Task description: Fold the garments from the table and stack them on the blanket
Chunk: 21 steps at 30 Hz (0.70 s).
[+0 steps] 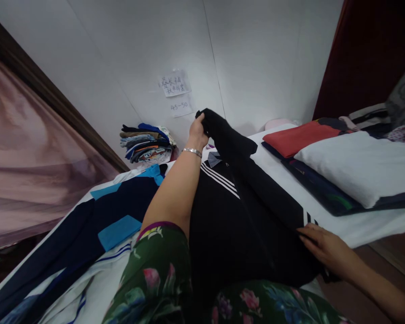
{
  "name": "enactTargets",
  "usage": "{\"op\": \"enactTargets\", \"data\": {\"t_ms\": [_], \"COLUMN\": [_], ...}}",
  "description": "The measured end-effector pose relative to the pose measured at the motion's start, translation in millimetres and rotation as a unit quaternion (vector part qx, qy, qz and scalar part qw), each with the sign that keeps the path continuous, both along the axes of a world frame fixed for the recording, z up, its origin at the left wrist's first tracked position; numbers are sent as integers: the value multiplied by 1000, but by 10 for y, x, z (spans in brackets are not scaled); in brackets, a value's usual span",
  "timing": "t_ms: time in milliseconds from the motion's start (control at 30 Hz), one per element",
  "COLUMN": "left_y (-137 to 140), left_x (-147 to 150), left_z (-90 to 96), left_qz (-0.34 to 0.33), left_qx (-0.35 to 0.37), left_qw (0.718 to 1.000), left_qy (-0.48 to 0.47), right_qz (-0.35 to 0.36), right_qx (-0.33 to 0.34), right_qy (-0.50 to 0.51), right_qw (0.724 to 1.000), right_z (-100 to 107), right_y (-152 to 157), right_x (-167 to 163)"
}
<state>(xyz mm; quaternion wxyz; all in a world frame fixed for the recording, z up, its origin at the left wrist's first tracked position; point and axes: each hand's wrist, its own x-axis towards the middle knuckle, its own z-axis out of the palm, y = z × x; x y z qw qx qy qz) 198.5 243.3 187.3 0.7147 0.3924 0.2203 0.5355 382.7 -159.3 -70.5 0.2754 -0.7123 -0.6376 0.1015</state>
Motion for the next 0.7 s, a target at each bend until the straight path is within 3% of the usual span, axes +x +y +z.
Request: {"op": "enactTargets", "data": {"t_ms": [167,300,533,633,700], "left_y": [62,130,358,373,358], "left_x": [261,290,-56,-290,-455], "left_z": [289,394,118,-30,-114], "left_qz": [-25,-16,55,93,107], "left_qx": [42,58,25,-1,-18], "left_qw": [999,998,998,996,994], "left_qy": [-20,-20,-11,-11,-16], "right_qz": [48,100,170,199,214], "right_qx": [-16,-39,-114,-124,-96], "right_qy": [104,144,169,186,185], "right_qw": [993,984,964,954,954], "right_z": [513,591,293,325,384], "right_y": [192,415,636,618,626], "right_x": [-155,-463,-884,-874,-790]}}
